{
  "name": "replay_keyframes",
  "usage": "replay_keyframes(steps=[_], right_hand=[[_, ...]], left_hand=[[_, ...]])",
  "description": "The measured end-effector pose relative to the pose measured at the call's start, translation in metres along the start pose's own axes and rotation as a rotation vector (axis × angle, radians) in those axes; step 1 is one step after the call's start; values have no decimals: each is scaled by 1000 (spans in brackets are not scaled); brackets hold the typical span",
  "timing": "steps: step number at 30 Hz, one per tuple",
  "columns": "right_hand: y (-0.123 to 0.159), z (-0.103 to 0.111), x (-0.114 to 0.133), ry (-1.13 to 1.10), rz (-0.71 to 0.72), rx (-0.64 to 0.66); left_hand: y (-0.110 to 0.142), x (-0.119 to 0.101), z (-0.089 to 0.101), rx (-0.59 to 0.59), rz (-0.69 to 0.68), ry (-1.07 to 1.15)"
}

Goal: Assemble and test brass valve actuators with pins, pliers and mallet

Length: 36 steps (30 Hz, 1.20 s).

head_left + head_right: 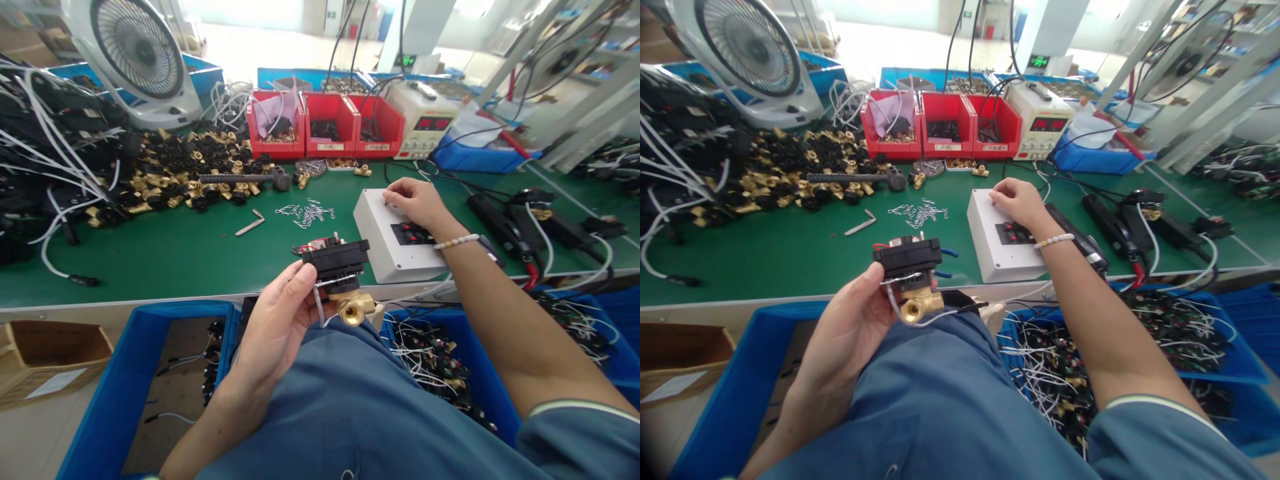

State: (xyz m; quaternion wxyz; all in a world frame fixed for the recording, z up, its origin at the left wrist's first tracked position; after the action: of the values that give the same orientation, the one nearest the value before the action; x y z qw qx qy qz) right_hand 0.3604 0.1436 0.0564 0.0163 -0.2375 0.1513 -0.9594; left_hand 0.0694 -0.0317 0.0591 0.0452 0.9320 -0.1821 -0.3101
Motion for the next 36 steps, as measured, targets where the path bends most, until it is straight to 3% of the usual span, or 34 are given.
replay_keyframes(steps=[8, 15, 27, 32, 36], right_hand=[[2, 2, 5, 10, -16, 14], [1, 1, 3, 27, -13, 44], [-3, 0, 0, 30, -27, 72], [-6, -1, 1, 54, -43, 46], [-5, 2, 10, 76, -97, 65]], left_hand=[[-1, -7, -4, -34, -82, 33], [-3, -8, -10, -158, 141, 203], [-1, -6, -16, -135, 278, 345], [2, -3, -17, 17, 322, 447], [3, -1, -13, 38, 315, 424]])
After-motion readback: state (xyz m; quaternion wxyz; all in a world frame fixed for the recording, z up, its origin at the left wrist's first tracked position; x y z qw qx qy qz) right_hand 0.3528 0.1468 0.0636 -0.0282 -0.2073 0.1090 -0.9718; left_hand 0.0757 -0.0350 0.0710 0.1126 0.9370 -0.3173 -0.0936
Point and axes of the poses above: each hand's wrist, its own y-axis away from the middle knuckle, its own z-axis out of the back of the hand, x = y × z, the point moved 3 cm from there along -y, towards the middle knuckle, and after that the axes turned 12 degrees about y, right-handed, at the moved point
